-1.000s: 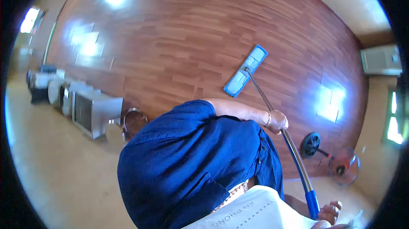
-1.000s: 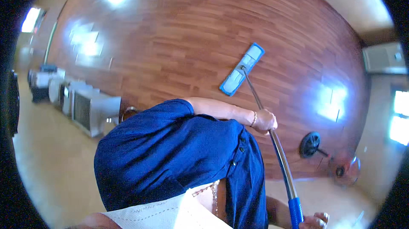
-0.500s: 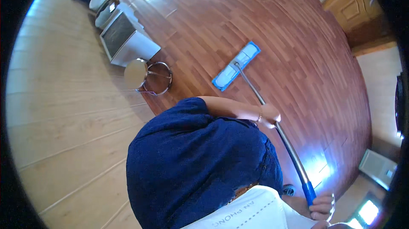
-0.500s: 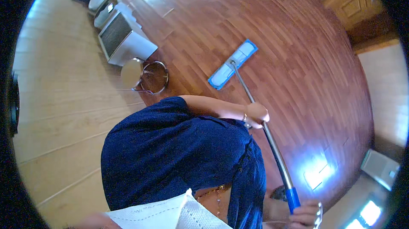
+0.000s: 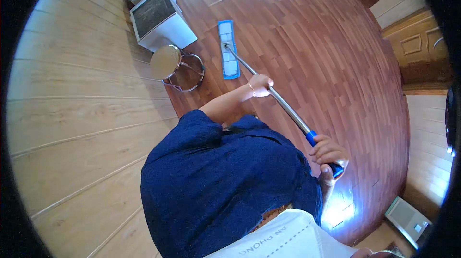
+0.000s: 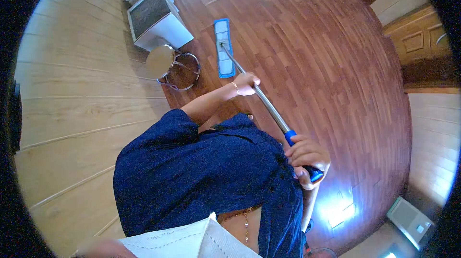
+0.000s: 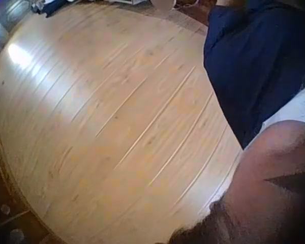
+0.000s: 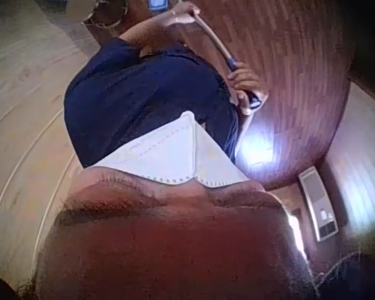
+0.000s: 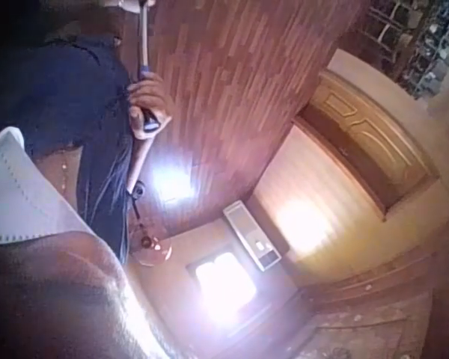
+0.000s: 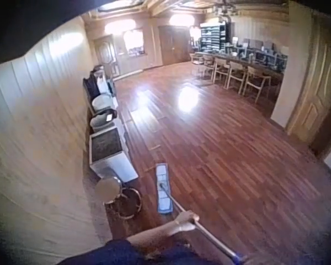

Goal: Mopping a wooden floor in a large room using a flat mop.

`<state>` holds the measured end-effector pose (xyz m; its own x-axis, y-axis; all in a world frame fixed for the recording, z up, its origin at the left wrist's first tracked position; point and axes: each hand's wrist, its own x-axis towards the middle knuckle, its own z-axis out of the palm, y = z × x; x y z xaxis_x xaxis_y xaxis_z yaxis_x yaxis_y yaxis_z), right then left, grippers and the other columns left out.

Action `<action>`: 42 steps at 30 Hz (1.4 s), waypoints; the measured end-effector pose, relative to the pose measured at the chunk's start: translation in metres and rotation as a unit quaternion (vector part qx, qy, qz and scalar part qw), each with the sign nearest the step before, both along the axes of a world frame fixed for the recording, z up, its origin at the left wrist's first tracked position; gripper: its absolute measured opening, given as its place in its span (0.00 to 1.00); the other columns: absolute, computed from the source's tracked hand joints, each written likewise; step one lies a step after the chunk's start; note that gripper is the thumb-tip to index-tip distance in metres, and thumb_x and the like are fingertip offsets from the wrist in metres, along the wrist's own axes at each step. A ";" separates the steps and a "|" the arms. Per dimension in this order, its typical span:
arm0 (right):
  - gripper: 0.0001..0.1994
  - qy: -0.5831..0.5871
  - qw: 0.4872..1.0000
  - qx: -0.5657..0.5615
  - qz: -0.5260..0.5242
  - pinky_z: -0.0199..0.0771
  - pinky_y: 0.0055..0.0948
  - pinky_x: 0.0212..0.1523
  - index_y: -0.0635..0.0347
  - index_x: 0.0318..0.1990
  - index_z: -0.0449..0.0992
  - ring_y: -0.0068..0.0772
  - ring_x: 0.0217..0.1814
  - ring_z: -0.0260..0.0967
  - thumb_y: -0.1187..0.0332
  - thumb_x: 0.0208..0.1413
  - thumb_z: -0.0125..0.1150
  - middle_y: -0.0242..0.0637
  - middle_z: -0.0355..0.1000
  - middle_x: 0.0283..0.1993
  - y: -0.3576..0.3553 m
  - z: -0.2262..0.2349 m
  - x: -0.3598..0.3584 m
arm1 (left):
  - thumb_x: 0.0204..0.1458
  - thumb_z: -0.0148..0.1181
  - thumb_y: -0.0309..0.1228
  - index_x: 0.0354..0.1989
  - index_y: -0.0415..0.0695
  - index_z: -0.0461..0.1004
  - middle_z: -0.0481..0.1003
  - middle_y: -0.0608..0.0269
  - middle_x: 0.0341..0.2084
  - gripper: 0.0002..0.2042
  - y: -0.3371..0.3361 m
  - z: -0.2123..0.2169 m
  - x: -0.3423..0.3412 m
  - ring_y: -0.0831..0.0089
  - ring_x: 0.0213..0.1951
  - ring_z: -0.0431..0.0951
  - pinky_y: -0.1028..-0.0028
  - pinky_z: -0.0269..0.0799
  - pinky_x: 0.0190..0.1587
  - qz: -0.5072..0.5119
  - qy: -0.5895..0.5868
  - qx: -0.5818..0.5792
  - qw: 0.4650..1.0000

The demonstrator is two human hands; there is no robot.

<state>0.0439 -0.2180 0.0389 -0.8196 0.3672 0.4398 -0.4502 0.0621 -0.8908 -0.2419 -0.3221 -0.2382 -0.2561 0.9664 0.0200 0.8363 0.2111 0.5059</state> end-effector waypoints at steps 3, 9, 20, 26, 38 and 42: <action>0.07 -0.012 0.998 0.021 0.053 0.68 0.45 0.50 0.60 0.22 0.75 0.38 0.30 0.75 0.66 0.43 0.63 0.37 0.73 0.22 0.004 -0.005 -0.009 | 0.31 0.61 0.34 0.14 0.47 0.71 0.74 0.55 0.19 0.07 -0.018 0.000 -0.006 0.53 0.30 0.76 0.58 0.71 0.30 0.048 -0.003 -0.010 0.999; 0.04 -0.072 0.976 0.126 0.165 0.63 0.49 0.56 0.60 0.22 0.75 0.40 0.34 0.74 0.73 0.40 0.65 0.37 0.72 0.24 0.000 0.006 -0.012 | 0.31 0.62 0.32 0.14 0.46 0.68 0.73 0.55 0.19 0.09 -0.043 -0.010 -0.006 0.53 0.31 0.74 0.58 0.70 0.32 0.043 -0.041 0.007 0.998; 0.04 -0.121 0.938 0.263 0.191 0.62 0.49 0.59 0.60 0.24 0.75 0.38 0.41 0.75 0.76 0.40 0.66 0.36 0.73 0.27 0.007 0.018 0.000 | 0.30 0.62 0.28 0.14 0.46 0.63 0.68 0.55 0.16 0.10 -0.003 -0.045 0.008 0.53 0.26 0.71 0.60 0.65 0.28 0.028 -0.090 0.124 0.988; 0.06 -0.106 0.940 0.283 0.159 0.64 0.47 0.59 0.61 0.25 0.74 0.38 0.42 0.75 0.77 0.41 0.67 0.38 0.74 0.29 0.013 -0.001 -0.018 | 0.36 0.61 0.29 0.22 0.48 0.71 0.75 0.60 0.29 0.05 0.021 -0.031 -0.005 0.59 0.39 0.74 0.64 0.71 0.35 0.123 -0.011 0.003 0.992; 0.06 -0.090 0.975 0.192 0.061 0.62 0.47 0.60 0.61 0.25 0.73 0.41 0.43 0.74 0.81 0.44 0.64 0.39 0.73 0.30 -0.014 -0.065 -0.020 | 0.43 0.56 0.30 0.38 0.53 0.75 0.74 0.65 0.48 0.11 0.026 -0.063 -0.023 0.62 0.51 0.73 0.65 0.72 0.47 0.240 -0.021 -0.190 0.952; 0.04 -0.098 0.981 0.168 0.019 0.63 0.48 0.59 0.62 0.25 0.73 0.40 0.43 0.74 0.79 0.46 0.63 0.39 0.73 0.30 -0.018 -0.058 -0.024 | 0.36 0.62 0.28 0.29 0.51 0.73 0.74 0.66 0.38 0.09 0.029 -0.048 -0.035 0.61 0.49 0.74 0.64 0.72 0.43 0.218 -0.026 -0.183 0.958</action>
